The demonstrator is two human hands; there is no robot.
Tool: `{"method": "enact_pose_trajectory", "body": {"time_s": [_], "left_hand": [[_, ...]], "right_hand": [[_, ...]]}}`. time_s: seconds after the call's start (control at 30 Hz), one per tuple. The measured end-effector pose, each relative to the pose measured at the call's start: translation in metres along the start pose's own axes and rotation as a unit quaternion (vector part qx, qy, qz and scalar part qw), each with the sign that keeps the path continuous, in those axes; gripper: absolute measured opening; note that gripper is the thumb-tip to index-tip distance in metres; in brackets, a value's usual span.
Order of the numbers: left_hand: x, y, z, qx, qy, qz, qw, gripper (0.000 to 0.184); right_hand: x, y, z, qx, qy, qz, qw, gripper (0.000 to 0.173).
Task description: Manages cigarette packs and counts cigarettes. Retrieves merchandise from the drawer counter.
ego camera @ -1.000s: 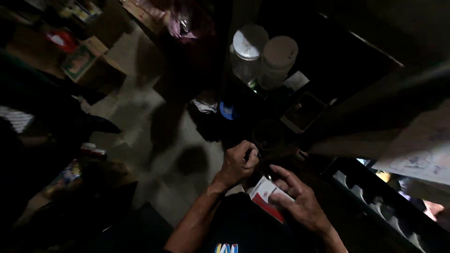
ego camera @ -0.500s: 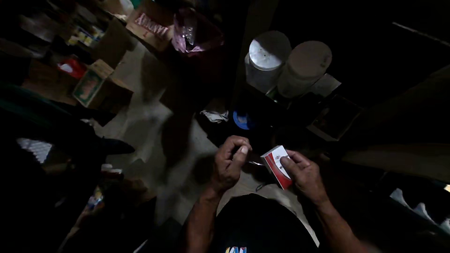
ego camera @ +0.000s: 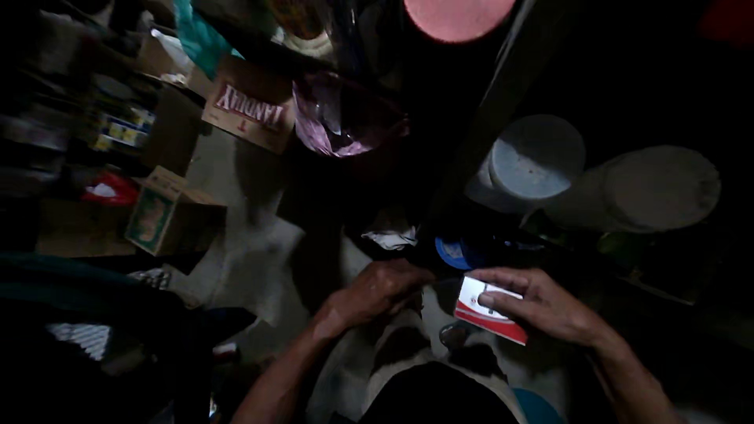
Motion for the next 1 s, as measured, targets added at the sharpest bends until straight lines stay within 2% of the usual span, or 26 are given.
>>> {"method": "enact_pose_trajectory", "body": {"time_s": [0.1, 0.2, 0.23, 0.3, 0.37, 0.4, 0.43, 0.5, 0.57, 0.63, 0.67, 0.73, 0.8, 0.87, 0.93, 1.0], "left_hand": [[0.007, -0.074, -0.047, -0.076, -0.082, 0.101, 0.989, 0.021], [0.0, -0.154, -0.094, -0.086, -0.195, 0.185, 0.959, 0.026], [-0.01, -0.175, -0.123, -0.098, -0.223, 0.203, 0.949, 0.027], [-0.033, -0.194, -0.198, -0.12, -0.269, 0.124, 0.947, 0.033], [-0.051, -0.199, -0.243, -0.124, -0.346, 0.01, 0.93, 0.047], [-0.056, -0.211, -0.239, -0.131, -0.35, 0.015, 0.928, 0.052], [-0.057, -0.226, -0.222, -0.147, -0.315, 0.057, 0.936, 0.055], [-0.048, -0.247, -0.169, -0.165, -0.242, 0.162, 0.942, 0.05], [-0.025, -0.244, -0.108, -0.178, -0.18, 0.252, 0.934, 0.043], [-0.004, -0.198, -0.051, -0.109, -0.112, 0.277, 0.948, 0.043], [0.001, -0.157, -0.028, -0.066, -0.099, 0.242, 0.963, 0.048], [0.008, -0.066, -0.008, 0.024, -0.102, 0.173, 0.979, 0.075], [0.014, -0.011, 0.001, 0.033, -0.14, 0.18, 0.973, 0.096], [0.025, 0.001, 0.002, -0.008, -0.186, 0.23, 0.955, 0.085], [0.031, 0.0, 0.003, -0.031, -0.204, 0.239, 0.949, 0.08], [0.037, -0.004, 0.006, -0.032, -0.2, 0.243, 0.949, 0.078]], "right_hand": [[-0.003, 0.016, 0.01, -0.042, 0.005, 0.027, 0.999, 0.033], [-0.009, 0.042, 0.024, -0.103, 0.017, 0.066, 0.992, 0.035], [-0.012, 0.05, 0.027, -0.118, 0.013, 0.081, 0.99, 0.038], [-0.018, 0.064, 0.027, -0.131, -0.004, 0.101, 0.986, 0.05], [-0.021, 0.07, 0.019, -0.106, -0.031, 0.108, 0.988, 0.057], [-0.021, 0.068, 0.012, -0.085, -0.046, 0.119, 0.988, 0.054], [-0.02, 0.065, 0.007, -0.07, -0.063, 0.14, 0.986, 0.049], [-0.015, 0.055, -0.004, -0.053, -0.105, 0.191, 0.974, 0.041], [-0.011, 0.041, -0.019, -0.031, -0.141, 0.247, 0.958, 0.038], [-0.01, 0.029, -0.038, -0.026, -0.171, 0.303, 0.937, 0.038], [-0.012, 0.026, -0.046, -0.032, -0.184, 0.324, 0.928, 0.037], [-0.024, 0.028, -0.059, -0.055, -0.202, 0.339, 0.917, 0.036], [-0.036, 0.035, -0.065, -0.041, -0.204, 0.333, 0.92, 0.038], [-0.045, 0.043, -0.066, 0.051, -0.187, 0.316, 0.929, 0.039], [-0.049, 0.047, -0.068, 0.147, -0.181, 0.301, 0.924, 0.037], [-0.05, 0.048, -0.073, 0.171, -0.191, 0.306, 0.917, 0.03]]}}
Point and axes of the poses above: each hand's wrist, its own x-axis away from the middle knuckle, its own y-axis out of the palm, z = x × y, the point moved 9 cm from there along -x, towards the middle knuckle, and after that the axes turned 13 degrees about -z, right-handed, at the moved point
